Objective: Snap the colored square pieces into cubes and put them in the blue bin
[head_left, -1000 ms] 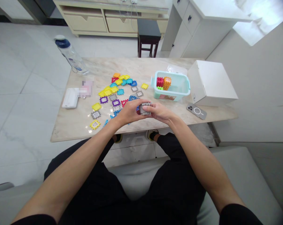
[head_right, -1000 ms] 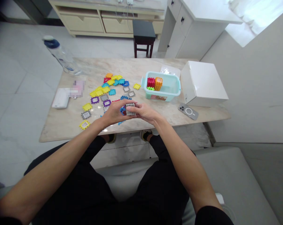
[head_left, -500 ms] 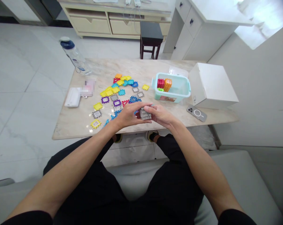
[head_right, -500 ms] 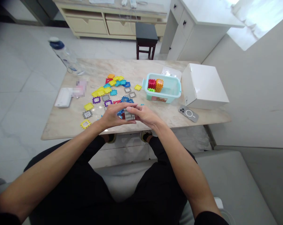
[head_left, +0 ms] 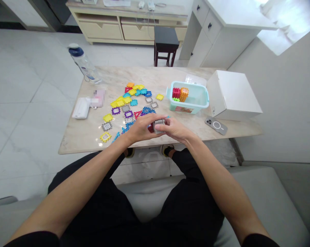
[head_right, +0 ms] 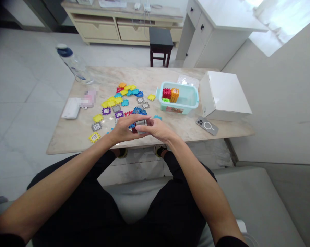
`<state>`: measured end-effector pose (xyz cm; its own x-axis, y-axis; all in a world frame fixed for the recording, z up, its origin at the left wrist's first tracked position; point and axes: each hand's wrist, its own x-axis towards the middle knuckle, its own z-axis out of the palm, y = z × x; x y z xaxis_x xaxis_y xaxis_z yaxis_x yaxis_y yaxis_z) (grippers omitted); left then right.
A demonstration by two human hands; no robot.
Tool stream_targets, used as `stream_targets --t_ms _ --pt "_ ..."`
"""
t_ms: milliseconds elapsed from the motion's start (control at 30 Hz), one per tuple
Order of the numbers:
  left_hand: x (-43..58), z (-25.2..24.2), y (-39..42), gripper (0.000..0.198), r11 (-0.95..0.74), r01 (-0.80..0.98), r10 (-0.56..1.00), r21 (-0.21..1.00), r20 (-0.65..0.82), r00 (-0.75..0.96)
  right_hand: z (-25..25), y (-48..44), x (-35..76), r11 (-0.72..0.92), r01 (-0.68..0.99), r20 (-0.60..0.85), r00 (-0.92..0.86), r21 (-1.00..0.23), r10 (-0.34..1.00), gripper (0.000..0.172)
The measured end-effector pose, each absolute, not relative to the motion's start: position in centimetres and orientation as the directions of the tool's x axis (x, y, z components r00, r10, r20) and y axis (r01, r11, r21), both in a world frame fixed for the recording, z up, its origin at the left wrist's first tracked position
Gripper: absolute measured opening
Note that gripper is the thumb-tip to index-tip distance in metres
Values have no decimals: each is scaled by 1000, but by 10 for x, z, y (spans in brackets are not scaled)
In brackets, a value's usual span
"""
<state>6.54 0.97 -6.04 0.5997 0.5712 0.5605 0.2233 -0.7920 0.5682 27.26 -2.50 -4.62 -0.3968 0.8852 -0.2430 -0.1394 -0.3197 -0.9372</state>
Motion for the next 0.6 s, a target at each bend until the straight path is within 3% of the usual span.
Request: stream_targets --t_ms 167,367,600 --pt "67 -61 8 53 -785 229 580 576 553 598 -46 -26 271 -308 -146 -235 -377 -940 896 54" --pt "62 -57 12 54 -832 192 529 520 638 559 -42 -28 274 -399 -280 -243 -460 -873 854 59" --pt "59 -55 13 65 -848 173 505 501 666 549 -49 -26 283 -420 -284 -240 -500 -862 832 52"
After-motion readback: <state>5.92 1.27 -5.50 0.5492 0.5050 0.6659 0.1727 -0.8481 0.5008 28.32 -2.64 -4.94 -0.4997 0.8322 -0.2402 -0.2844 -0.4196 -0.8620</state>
